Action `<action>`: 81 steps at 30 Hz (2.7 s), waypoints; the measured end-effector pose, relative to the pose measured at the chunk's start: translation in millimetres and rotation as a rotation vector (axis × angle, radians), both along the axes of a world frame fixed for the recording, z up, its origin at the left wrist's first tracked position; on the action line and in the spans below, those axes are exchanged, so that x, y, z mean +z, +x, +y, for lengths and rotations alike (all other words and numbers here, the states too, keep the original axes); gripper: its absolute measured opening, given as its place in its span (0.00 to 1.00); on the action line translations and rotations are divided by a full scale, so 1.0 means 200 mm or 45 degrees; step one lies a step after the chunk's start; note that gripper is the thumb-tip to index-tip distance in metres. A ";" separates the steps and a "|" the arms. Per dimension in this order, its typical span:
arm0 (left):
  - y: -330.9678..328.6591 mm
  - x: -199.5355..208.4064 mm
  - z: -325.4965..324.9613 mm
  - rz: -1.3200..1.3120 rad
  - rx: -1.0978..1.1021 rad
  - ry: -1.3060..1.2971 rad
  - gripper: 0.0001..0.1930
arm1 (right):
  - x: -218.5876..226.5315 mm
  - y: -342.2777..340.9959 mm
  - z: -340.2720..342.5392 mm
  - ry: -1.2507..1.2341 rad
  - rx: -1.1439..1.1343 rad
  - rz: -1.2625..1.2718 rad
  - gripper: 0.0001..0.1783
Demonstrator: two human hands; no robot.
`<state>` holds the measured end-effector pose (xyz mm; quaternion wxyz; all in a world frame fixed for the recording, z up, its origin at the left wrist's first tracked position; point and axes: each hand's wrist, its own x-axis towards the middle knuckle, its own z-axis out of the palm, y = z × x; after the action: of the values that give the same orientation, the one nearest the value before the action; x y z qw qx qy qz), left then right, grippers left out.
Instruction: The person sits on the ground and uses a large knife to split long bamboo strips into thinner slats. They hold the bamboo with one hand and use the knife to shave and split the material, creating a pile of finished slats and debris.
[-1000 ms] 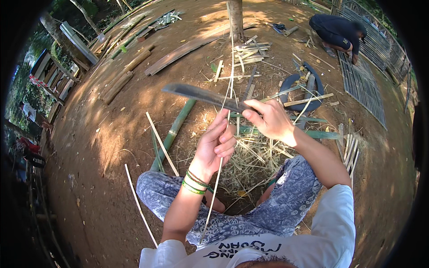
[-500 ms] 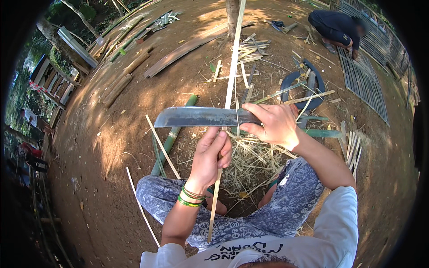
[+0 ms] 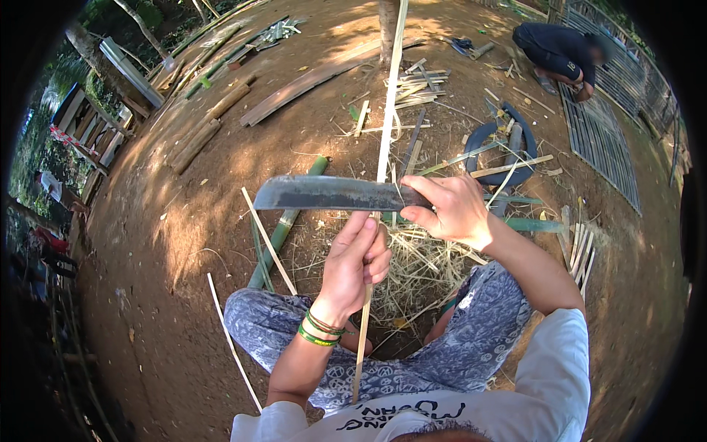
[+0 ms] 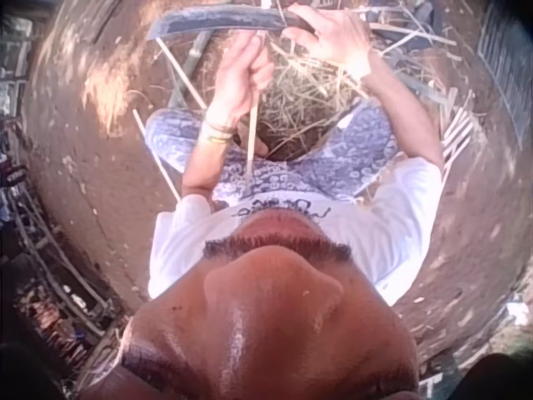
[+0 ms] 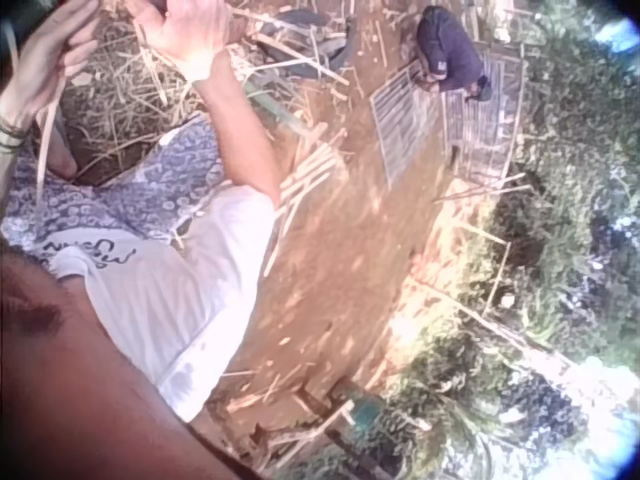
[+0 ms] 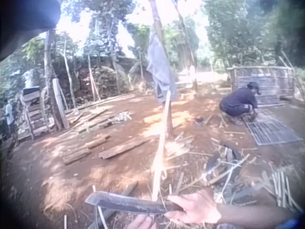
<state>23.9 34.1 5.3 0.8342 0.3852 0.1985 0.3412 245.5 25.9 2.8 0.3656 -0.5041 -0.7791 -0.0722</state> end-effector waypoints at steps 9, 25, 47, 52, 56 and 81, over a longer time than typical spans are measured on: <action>-0.01 -0.03 -0.03 -0.002 0.041 -0.030 0.23 | -0.03 -0.02 -0.02 0.025 0.081 -0.088 0.29; -0.10 -0.11 -0.17 0.045 -0.074 0.016 0.27 | 0.06 0.24 0.11 -0.245 -0.382 0.361 0.22; 0.06 -0.02 0.05 -0.082 0.001 0.089 0.24 | -0.09 -0.03 -0.06 -0.074 0.092 0.021 0.29; 0.08 0.00 0.00 -0.069 -0.019 -0.081 0.10 | -0.06 0.02 -0.01 0.085 -0.027 0.070 0.27; 0.08 0.00 -0.02 -0.072 -0.006 -0.101 0.09 | -0.01 0.01 -0.03 0.049 0.045 -0.080 0.27; 0.02 0.03 -0.10 0.028 0.135 -0.094 0.18 | 0.04 0.15 0.05 0.190 -0.109 -0.069 0.27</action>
<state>28.2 13.6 10.4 0.8263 0.3469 0.2402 0.3730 275.7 35.1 10.7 0.3776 -0.5062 -0.7588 -0.1592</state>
